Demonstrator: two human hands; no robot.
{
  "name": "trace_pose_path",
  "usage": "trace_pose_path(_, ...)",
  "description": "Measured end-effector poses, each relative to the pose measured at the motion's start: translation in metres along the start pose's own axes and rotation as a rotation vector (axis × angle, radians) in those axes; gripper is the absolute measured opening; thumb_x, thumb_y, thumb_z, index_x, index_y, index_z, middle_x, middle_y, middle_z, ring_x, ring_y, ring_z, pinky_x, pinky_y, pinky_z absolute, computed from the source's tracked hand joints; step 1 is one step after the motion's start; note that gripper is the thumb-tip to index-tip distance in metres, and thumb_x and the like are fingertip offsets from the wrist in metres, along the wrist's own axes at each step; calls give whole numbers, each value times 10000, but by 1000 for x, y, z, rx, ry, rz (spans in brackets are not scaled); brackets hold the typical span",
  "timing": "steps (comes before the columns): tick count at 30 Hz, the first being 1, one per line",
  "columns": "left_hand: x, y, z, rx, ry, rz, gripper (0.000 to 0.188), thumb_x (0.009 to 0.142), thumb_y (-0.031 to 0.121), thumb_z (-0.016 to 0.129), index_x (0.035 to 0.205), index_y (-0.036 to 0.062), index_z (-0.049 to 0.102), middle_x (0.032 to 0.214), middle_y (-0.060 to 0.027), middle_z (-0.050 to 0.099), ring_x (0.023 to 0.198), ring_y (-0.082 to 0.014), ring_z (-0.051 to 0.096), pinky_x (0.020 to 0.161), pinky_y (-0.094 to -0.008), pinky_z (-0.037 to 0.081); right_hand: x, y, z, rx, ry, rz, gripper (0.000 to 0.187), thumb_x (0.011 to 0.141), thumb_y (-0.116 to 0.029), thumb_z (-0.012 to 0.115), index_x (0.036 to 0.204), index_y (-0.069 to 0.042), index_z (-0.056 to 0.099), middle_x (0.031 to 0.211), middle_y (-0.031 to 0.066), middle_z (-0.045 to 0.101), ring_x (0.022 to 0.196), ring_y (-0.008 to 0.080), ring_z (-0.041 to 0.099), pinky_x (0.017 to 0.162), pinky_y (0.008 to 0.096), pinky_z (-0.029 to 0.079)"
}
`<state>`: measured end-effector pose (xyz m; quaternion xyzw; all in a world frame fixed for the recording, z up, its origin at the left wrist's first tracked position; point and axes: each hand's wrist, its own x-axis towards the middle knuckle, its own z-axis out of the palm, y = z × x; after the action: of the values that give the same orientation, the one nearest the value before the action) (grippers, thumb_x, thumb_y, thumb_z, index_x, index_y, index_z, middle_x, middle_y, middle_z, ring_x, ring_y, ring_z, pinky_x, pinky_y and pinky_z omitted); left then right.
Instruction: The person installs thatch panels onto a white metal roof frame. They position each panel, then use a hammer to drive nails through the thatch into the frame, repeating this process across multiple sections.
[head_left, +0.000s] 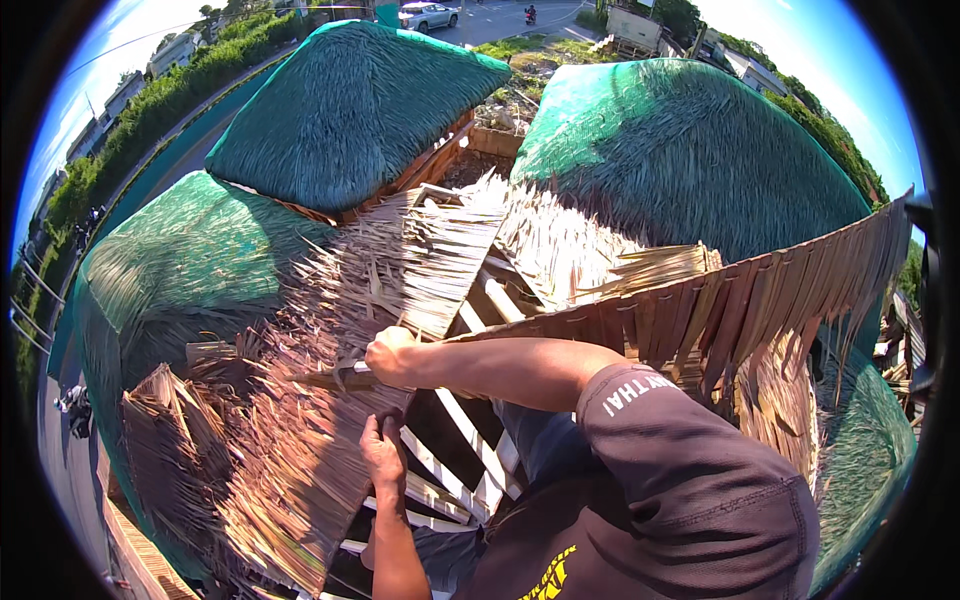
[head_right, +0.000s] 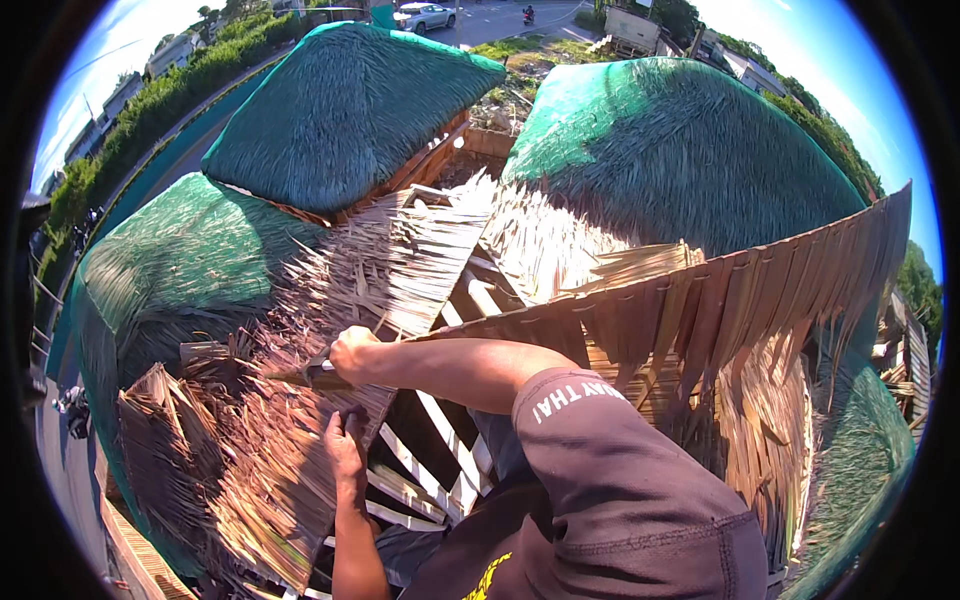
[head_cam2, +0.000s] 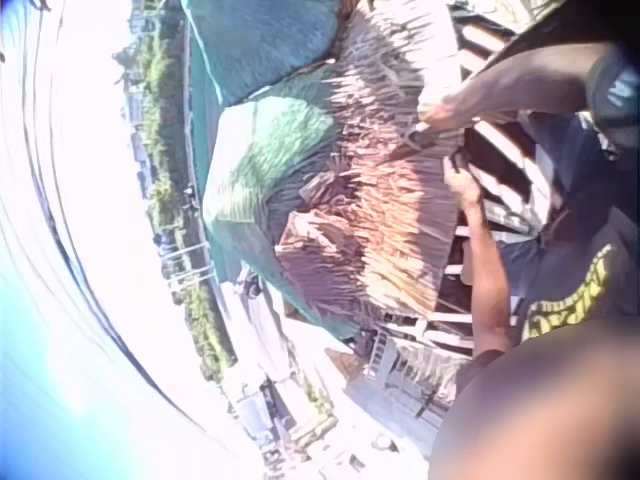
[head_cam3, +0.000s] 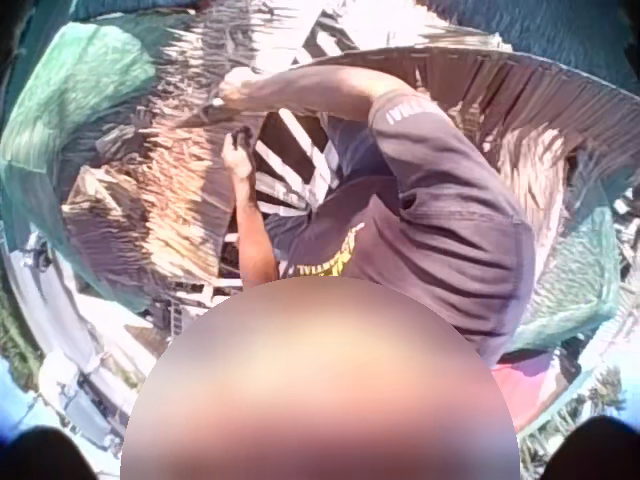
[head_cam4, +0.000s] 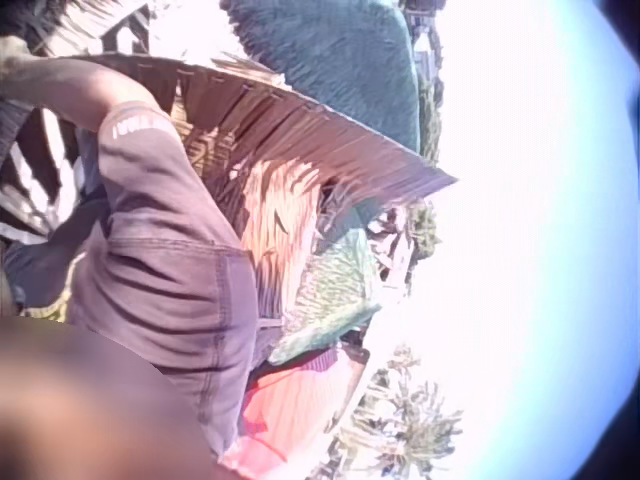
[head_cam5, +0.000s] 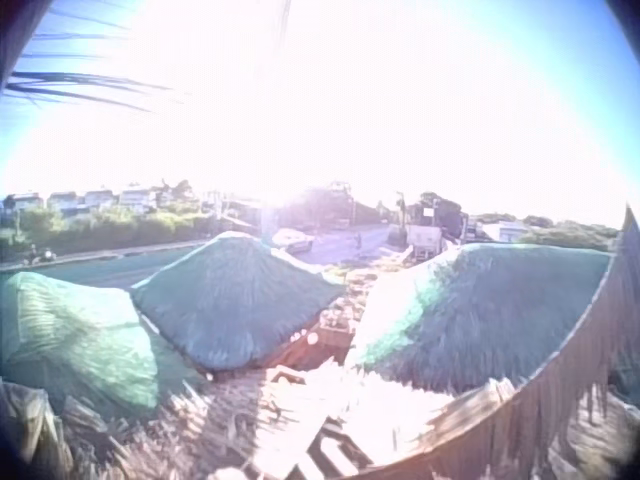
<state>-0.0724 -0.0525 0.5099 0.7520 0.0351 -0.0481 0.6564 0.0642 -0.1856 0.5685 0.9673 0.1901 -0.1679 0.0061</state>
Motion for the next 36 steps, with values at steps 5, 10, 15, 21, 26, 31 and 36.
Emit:
trace_pose_path(5, -111, -34, -43, 31, 55, -142, 249, 1014, 261, 609, 1079, 30, 675, 910, -72, 711, 797, -196, 705, 713, -342, 567, -64, -83, 49, -162, 61, -390, 138, 806, -188, 721, 898, -111, 788, 927, 60, 771, 857, 216, 741, 620, 388, 577)
trace_pose_path(10, -147, -35, -77, -896, 17, -527, 566, 996, 569, 526, 1368, 143, 527, 1344, -69, 572, 1231, -262, 569, 976, -488, 477, -110, -133, 60, -52, 16, -566, 151, 811, -208, 694, 887, -109, 778, 893, 74, 766, 832, 233, 746, 650, 387, 566)
trace_pose_path(15, -174, -45, -33, -705, 290, -331, 581, 1004, 596, 486, 1400, 170, 485, 1376, -41, 534, 1277, -254, 498, 1006, -535, 427, -124, -122, 65, 340, -96, -443, 219, 819, -221, 677, 930, -48, 752, 889, 185, 739, 883, 354, 730, 763, 460, 573)
trace_pose_path(21, -151, -41, -14, -726, 367, -509, 654, 968, 655, 504, 1400, 166, 464, 1388, -75, 482, 1317, -277, 427, 988, -604, 434, -125, -115, 62, 864, -207, -241, 278, 876, -251, 659, 997, -3, 697, 849, 196, 707, 827, 344, 706, 768, 427, 538)
trace_pose_path(26, -124, -53, -42, -569, 534, -742, 476, 940, 382, 599, 1341, 138, 521, 1281, -77, 521, 1154, -268, 547, 839, -576, 568, -159, -37, 38, 816, -28, -341, 325, 915, -219, 641, 1197, -57, 642, 929, 195, 711, 917, 337, 701, 811, 431, 535)
trace_pose_path(31, -110, -71, -82, -591, 578, -648, 281, 916, 327, 579, 1038, 74, 575, 991, -99, 601, 940, -261, 628, 774, -550, 603, -153, 84, 55, 617, -19, 3, 425, 989, -327, 609, 1353, -111, 574, 833, 154, 698, 660, 235, 700, 644, 385, 552)
trace_pose_path(36, -90, -76, -103, -679, 594, -620, 267, 934, 263, 528, 1072, 43, 590, 968, -115, 635, 936, -271, 650, 771, -562, 617, -80, 125, 116, 1011, -171, 355, 406, 1007, -441, 602, 1114, -50, 638, 736, 11, 588, 598, 117, 599, 538, 306, 480)
